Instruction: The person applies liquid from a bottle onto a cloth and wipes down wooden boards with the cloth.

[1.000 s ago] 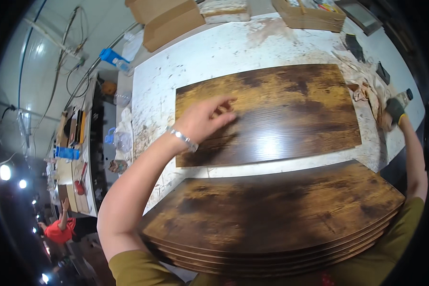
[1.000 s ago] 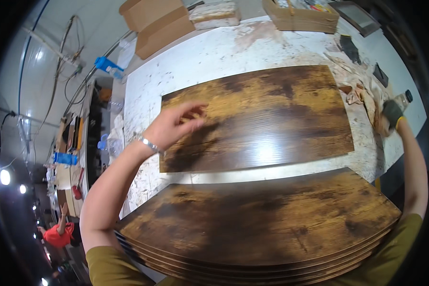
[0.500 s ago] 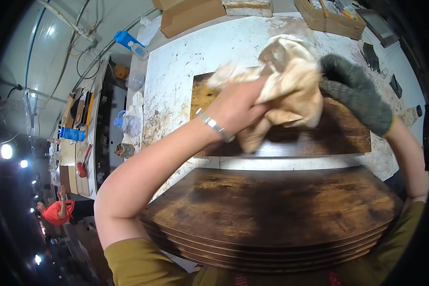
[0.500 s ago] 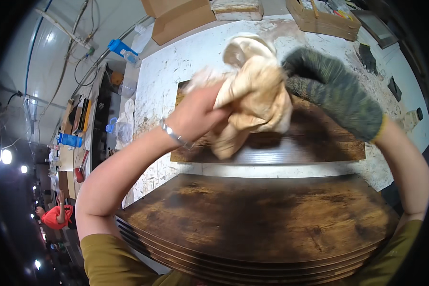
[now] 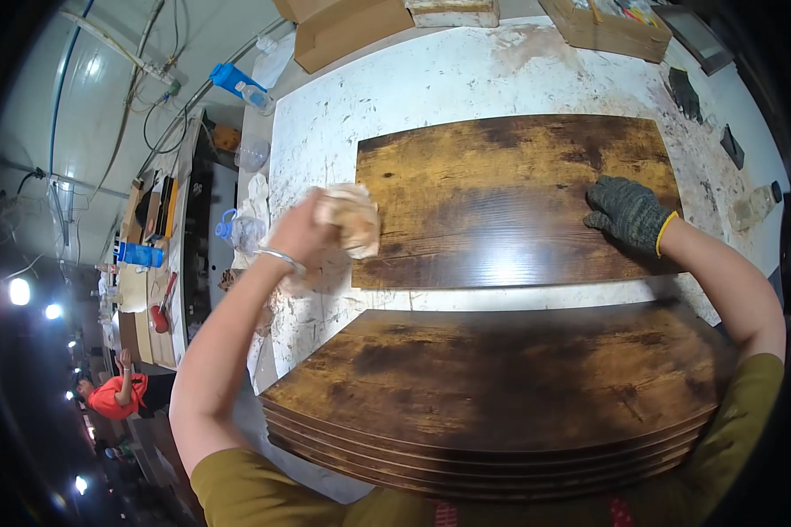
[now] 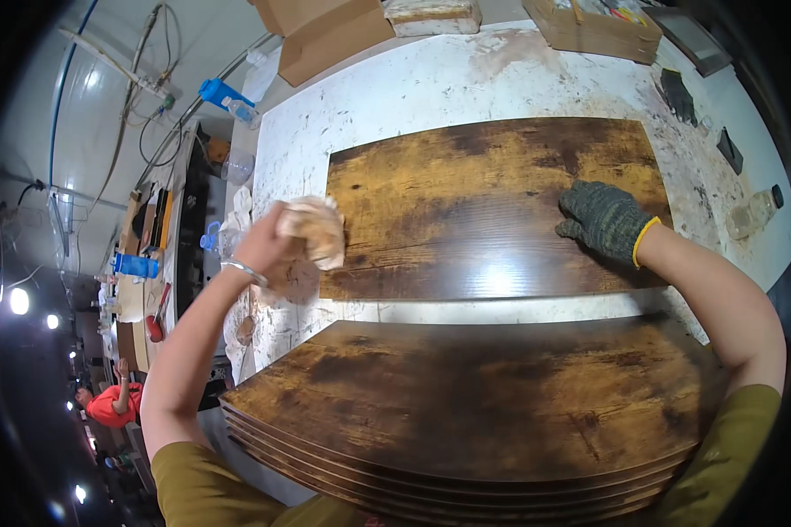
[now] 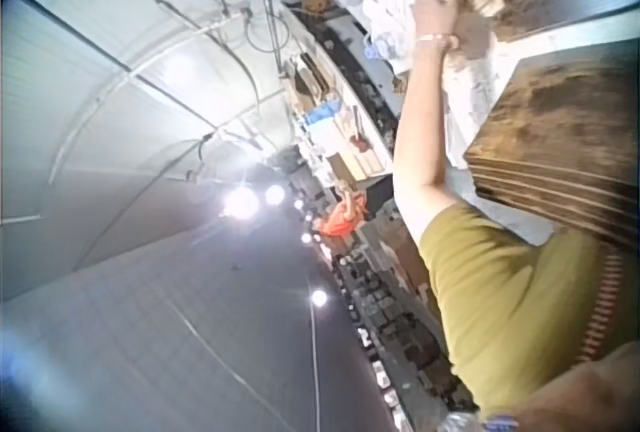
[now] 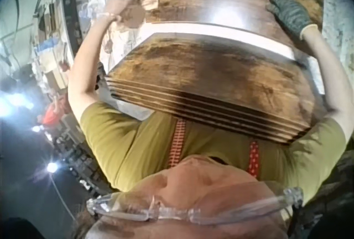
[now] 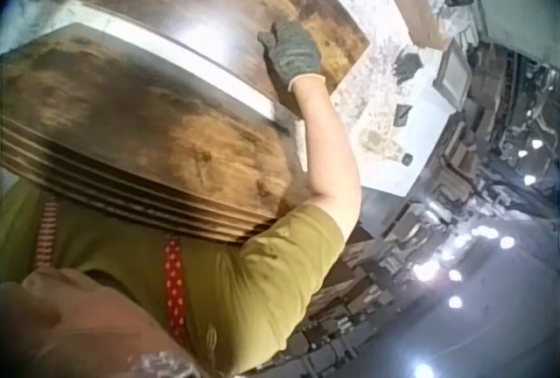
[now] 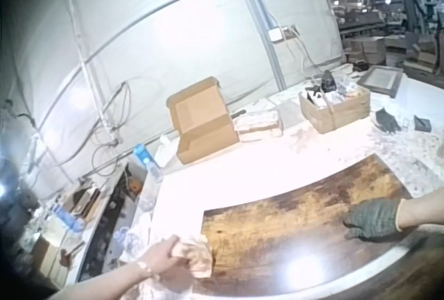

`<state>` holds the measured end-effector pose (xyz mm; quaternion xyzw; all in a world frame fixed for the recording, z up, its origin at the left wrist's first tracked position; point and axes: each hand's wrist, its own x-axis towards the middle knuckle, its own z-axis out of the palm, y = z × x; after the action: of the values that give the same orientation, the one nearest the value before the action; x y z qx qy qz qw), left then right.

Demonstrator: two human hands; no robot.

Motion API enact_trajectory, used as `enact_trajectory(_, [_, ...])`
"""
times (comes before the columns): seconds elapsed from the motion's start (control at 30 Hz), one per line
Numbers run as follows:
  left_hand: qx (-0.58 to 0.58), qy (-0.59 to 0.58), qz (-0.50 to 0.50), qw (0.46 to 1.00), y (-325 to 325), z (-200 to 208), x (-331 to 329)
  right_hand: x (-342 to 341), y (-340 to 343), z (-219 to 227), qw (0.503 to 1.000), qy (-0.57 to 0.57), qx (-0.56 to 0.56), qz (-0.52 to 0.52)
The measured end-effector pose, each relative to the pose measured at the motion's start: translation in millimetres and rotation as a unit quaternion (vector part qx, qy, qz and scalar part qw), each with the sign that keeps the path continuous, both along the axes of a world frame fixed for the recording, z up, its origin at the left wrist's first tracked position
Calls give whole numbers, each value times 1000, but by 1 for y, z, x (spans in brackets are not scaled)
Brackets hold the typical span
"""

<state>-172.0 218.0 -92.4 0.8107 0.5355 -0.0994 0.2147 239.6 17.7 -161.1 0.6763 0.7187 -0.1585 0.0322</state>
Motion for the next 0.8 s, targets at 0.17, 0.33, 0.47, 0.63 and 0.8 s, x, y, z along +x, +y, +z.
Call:
enact_trajectory(0.17, [-77,83,-278,954,-47,-50,22,-1,-4,2,1000,-1,17,3])
enact_trajectory(0.33, [-23,194,-354,914,-35,-47,8,-2,4,5,1000,-4,-6,1])
enact_trajectory(0.47, [-18,212,-351,912,-38,-50,16,-1,2,5,999,-3,-33,0])
enact_trajectory(0.63, [15,240,-394,887,-54,-59,23,0,6,3,999,-4,-38,3])
enact_trajectory(0.8, [45,252,-313,915,-3,-49,-16,1,5,5,1000,8,-22,10])
